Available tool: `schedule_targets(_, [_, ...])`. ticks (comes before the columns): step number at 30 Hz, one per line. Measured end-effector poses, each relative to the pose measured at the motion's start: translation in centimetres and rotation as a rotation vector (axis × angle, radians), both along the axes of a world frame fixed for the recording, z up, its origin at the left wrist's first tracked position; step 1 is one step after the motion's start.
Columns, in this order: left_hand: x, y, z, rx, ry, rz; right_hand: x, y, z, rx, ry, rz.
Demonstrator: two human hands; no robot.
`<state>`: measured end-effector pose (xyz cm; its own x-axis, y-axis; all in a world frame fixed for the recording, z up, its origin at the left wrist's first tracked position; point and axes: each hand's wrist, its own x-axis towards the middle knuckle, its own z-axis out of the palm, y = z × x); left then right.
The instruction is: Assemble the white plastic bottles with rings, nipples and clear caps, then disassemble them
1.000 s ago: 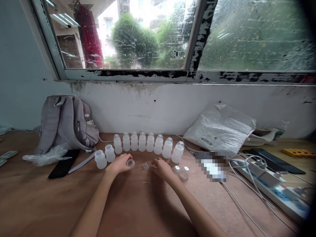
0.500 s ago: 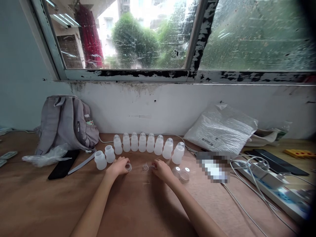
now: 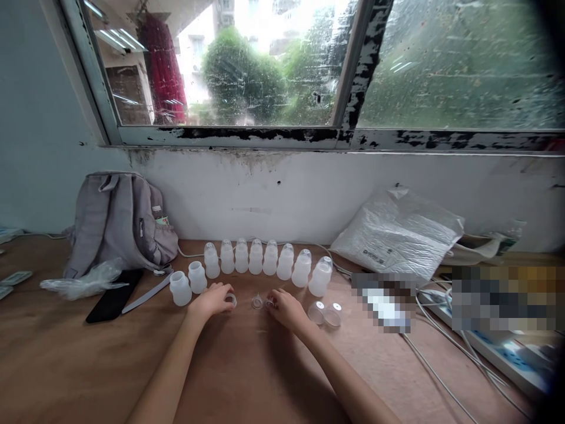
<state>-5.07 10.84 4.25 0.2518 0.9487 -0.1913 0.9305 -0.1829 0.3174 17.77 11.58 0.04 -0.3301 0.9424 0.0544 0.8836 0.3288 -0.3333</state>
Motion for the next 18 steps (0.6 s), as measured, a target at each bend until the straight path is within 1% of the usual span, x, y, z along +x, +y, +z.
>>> schedule_targets(2, [0.1, -0.3, 0.4, 0.023, -0.015, 0.001, -0.1, 0.0, 0.1, -0.005, 0.008, 0.006])
schedule_targets(4, [0.2, -0.7, 1.2, 0.073, -0.047, -0.010, -0.1, -0.1, 0.1, 0.000, 0.019, 0.007])
schedule_targets(5, [0.3, -0.9, 1.7, 0.116, -0.076, -0.022, 0.0, -0.1, 0.1, 0.005, 0.023, 0.006])
schedule_targets(7, [0.3, -1.2, 2.9, 0.262, -0.145, -0.027, 0.0, -0.1, 0.0, 0.015, 0.027, 0.011])
schedule_targets(8, [0.2, -1.2, 3.5, 0.361, -0.167, -0.008, 0.1, -0.1, -0.1, 0.019, 0.030, 0.014])
schedule_targets(10, [-0.4, -0.8, 4.7, 0.557, -0.140, 0.087, 0.1, -0.1, -0.2, 0.025, 0.044, 0.024])
schedule_targets(11, [-0.8, -0.4, 5.2, 0.623, -0.094, 0.152, 0.2, -0.1, -0.2, 0.024, 0.054, 0.026])
schedule_targets(12, [-1.3, 0.2, 5.7, 0.646, -0.040, 0.205, 0.2, -0.1, -0.1, 0.020, 0.062, 0.026])
schedule_targets(13, [-1.9, 0.9, 6.1, 0.627, 0.002, 0.235, 0.2, -0.1, 0.0, 0.013, 0.070, 0.026])
schedule_targets(15, [-3.0, 2.5, 6.6, 0.531, 0.065, 0.256, 0.3, -0.2, 0.2, -0.003, 0.079, 0.030])
schedule_targets(18, [-4.0, 4.4, 6.9, 0.419, 0.156, 0.275, 0.5, -0.3, 0.8, -0.004, 0.085, 0.039])
